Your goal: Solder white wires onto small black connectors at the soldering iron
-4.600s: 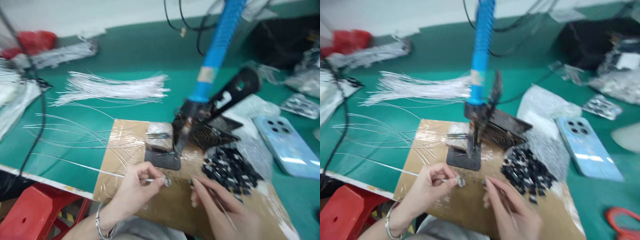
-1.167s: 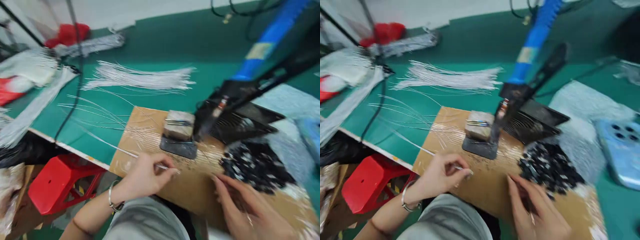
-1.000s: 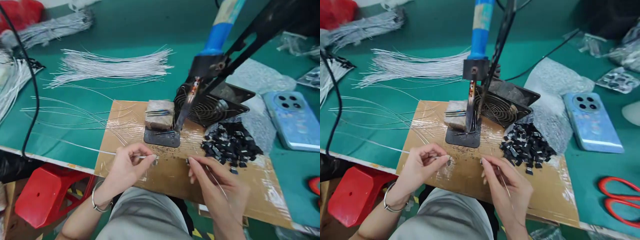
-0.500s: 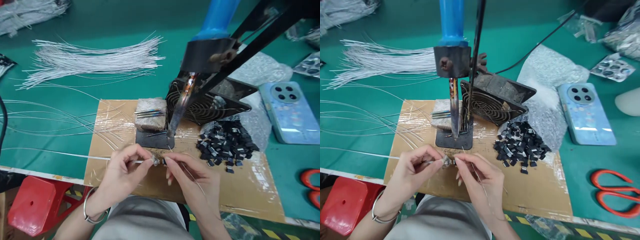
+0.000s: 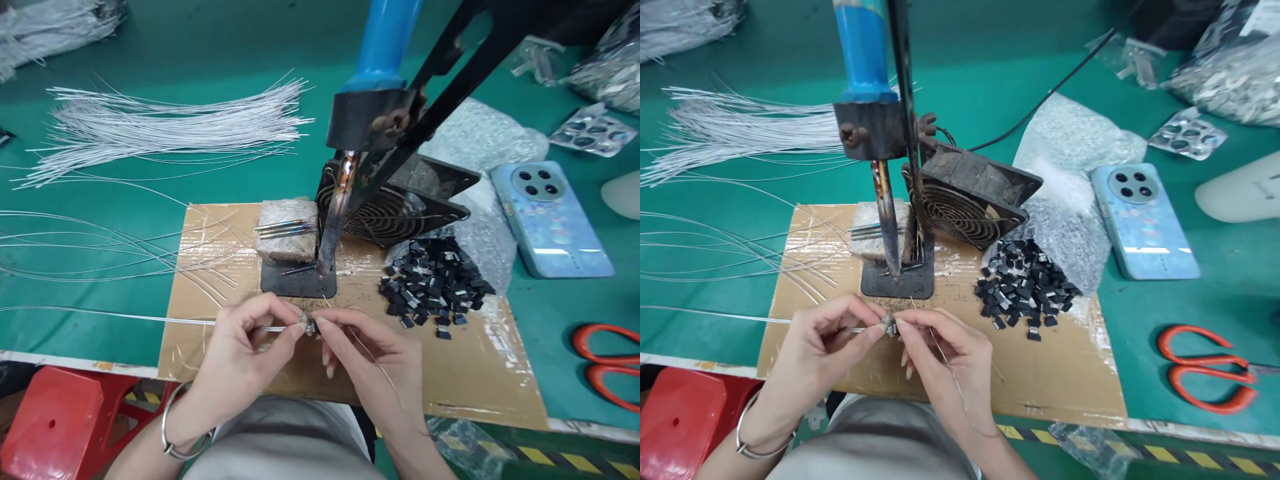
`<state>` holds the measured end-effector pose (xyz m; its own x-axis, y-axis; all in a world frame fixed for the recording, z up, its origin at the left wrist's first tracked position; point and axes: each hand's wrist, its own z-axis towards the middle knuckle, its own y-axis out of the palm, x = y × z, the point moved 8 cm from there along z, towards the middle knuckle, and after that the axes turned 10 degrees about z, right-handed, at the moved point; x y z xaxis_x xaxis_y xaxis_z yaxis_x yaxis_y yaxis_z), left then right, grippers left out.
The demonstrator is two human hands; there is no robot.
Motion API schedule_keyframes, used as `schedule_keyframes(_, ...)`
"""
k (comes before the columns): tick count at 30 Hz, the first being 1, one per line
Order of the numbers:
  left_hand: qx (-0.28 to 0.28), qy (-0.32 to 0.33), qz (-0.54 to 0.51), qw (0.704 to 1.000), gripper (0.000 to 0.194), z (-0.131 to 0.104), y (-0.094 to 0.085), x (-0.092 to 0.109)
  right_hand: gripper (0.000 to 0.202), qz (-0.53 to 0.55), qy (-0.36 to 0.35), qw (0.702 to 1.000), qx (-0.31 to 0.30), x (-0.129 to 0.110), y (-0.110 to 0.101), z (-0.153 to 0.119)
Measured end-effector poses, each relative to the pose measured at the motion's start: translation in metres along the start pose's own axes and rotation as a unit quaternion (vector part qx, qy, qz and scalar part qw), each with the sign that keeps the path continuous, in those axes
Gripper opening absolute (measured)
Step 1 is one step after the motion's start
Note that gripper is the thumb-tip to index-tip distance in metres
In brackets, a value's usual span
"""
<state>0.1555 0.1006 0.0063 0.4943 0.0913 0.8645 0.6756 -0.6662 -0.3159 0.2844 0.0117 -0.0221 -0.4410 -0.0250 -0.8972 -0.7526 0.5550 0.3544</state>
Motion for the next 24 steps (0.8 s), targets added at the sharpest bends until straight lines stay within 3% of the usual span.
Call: schedule_keyframes(24, 0.013, 0.030, -0.024, 0.999, 0.017, -0.001, 0.002, 0.012, 0.008, 0.021, -0.011, 1.000, 0.006, 0.003, -0.001, -0.003)
